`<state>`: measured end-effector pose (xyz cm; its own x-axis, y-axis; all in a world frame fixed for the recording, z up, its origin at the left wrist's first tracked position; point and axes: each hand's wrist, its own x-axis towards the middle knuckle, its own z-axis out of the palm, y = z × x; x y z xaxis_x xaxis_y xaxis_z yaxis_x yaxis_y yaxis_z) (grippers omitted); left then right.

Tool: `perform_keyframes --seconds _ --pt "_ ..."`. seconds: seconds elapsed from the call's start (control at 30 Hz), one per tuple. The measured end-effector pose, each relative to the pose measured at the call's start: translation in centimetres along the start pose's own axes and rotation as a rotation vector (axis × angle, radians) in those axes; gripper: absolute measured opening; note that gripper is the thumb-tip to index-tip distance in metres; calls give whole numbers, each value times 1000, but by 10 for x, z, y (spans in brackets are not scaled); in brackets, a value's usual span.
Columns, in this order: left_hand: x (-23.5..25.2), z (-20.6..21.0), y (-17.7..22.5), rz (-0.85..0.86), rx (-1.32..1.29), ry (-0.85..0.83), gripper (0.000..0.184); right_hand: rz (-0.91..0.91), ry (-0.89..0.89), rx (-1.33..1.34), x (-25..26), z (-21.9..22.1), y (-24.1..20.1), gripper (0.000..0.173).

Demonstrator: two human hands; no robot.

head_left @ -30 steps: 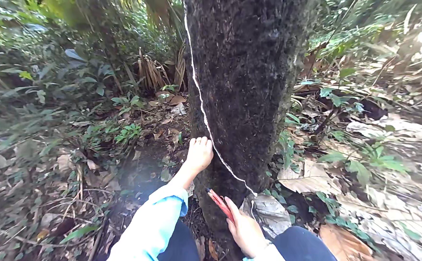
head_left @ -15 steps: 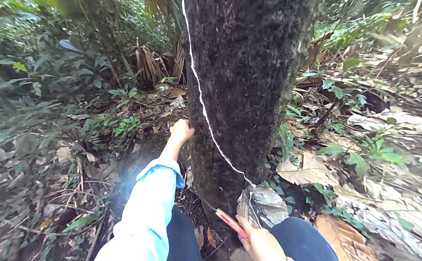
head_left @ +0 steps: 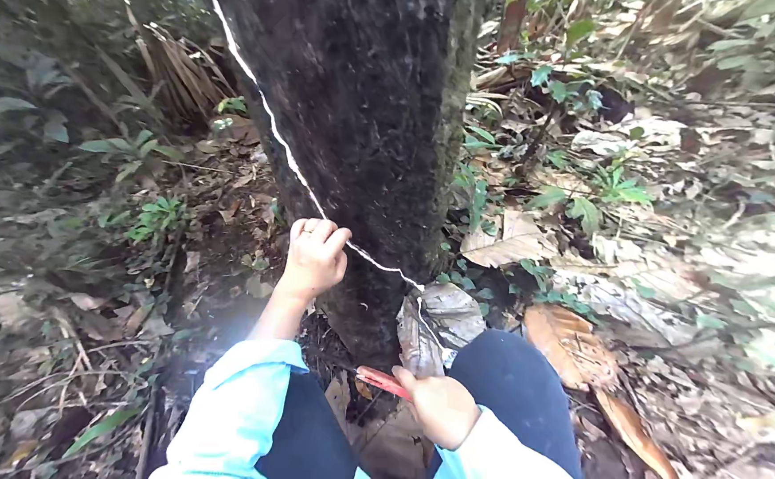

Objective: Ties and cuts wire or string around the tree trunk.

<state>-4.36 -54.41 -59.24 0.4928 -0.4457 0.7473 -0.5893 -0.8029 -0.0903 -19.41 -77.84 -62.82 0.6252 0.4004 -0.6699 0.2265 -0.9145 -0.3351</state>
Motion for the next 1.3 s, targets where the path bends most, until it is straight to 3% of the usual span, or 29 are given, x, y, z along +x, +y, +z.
perform_keyframes --seconds 0.1,0.23,0.37,0.57,0.77,1.1,1.3 --pt "-21 17 20 21 -59 -24 23 14 -63 -10 -2 1 -3 50" --pt "-52 31 29 -76 -98 -8 23 72 -135 -11 -4 1 -6 51" --pt "-68 28 28 -144 -137 -97 24 157 -173 -9 -5 11 -10 48" --pt "-72 21 25 -184 -231 -232 26 191 -247 -19 -11 23 -9 47" --pt "-67 27 27 -241 -287 -362 15 213 -282 -20 -12 25 -9 48" --pt "-60 25 30 -339 -299 -467 14 210 -324 -34 -8 21 -10 48" --pt "-56 22 28 -421 -225 -360 24 206 -344 -38 -6 18 -12 48"
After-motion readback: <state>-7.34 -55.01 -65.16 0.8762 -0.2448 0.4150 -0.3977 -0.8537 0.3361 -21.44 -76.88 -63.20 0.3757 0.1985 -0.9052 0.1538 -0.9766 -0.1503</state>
